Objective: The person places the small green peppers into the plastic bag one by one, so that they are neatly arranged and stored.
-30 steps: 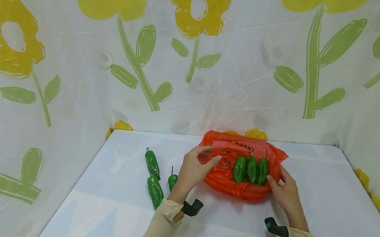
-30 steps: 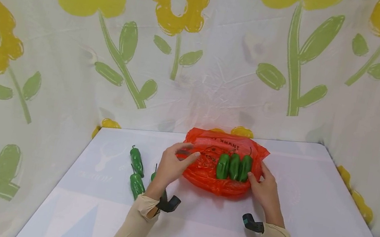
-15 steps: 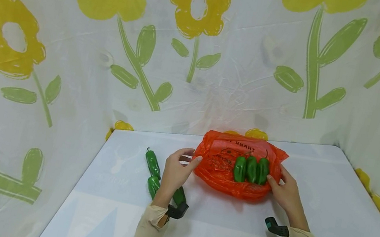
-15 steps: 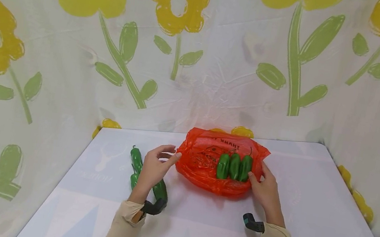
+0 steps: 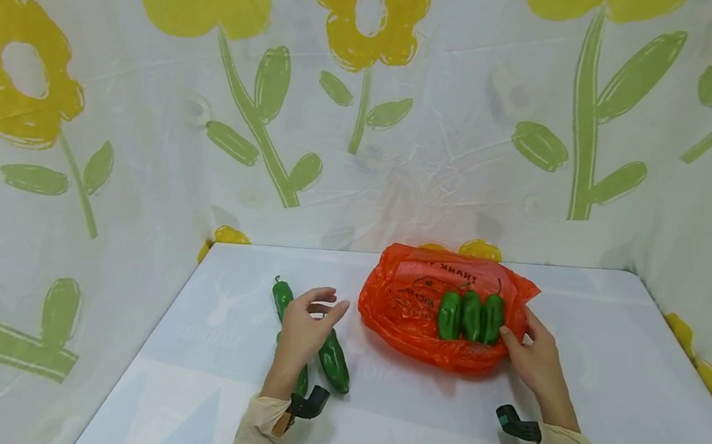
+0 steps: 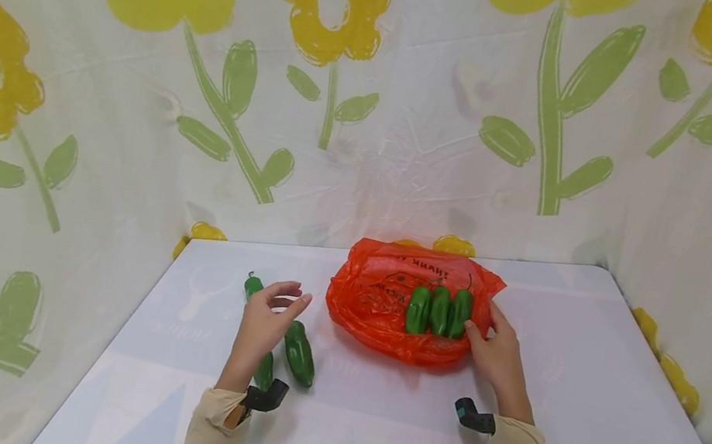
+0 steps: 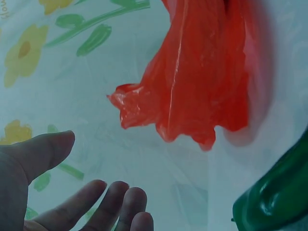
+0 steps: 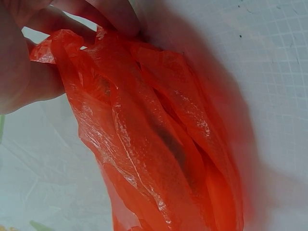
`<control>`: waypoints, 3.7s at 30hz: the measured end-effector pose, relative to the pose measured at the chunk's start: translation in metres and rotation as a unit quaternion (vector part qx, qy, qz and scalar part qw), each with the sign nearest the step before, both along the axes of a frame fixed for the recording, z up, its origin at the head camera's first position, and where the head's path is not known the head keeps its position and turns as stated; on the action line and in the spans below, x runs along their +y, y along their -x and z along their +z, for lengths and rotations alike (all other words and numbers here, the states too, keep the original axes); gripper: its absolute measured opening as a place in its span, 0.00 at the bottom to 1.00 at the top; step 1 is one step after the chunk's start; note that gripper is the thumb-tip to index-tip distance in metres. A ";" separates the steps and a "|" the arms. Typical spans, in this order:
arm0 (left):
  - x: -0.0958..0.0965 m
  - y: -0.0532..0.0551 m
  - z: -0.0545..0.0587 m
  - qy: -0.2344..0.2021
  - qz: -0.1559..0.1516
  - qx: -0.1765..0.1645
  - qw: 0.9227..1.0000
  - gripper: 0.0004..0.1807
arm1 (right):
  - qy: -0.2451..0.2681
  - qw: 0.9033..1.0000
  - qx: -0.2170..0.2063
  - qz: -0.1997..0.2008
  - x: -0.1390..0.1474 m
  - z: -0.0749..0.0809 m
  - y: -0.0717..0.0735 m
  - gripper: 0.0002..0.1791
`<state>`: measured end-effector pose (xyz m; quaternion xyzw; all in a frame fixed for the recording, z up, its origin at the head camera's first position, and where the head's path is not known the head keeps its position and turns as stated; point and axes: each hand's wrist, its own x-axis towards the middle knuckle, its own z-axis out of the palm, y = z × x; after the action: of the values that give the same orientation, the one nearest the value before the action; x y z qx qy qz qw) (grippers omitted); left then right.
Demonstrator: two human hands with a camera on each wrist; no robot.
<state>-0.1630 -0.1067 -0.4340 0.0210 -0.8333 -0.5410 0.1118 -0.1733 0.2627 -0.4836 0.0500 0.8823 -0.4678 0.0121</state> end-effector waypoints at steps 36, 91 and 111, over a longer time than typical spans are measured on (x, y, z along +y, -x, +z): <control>-0.078 -0.025 -0.041 0.068 0.125 -0.080 0.987 0.26 | 0.003 1.000 -0.001 0.001 0.001 -0.001 0.002 0.39; -0.074 -0.029 -0.058 0.106 0.079 -0.151 0.980 0.31 | -0.003 1.000 -0.006 -0.003 0.002 0.001 0.001 0.40; -0.080 -0.033 -0.058 -0.006 0.070 -0.167 0.983 0.29 | -0.003 1.000 -0.009 -0.003 0.001 0.001 0.001 0.40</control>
<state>-0.1305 -0.1870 -0.4917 0.1705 -0.8336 -0.5253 0.0085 -0.1747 0.2634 -0.4825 0.0565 0.8835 -0.4645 0.0187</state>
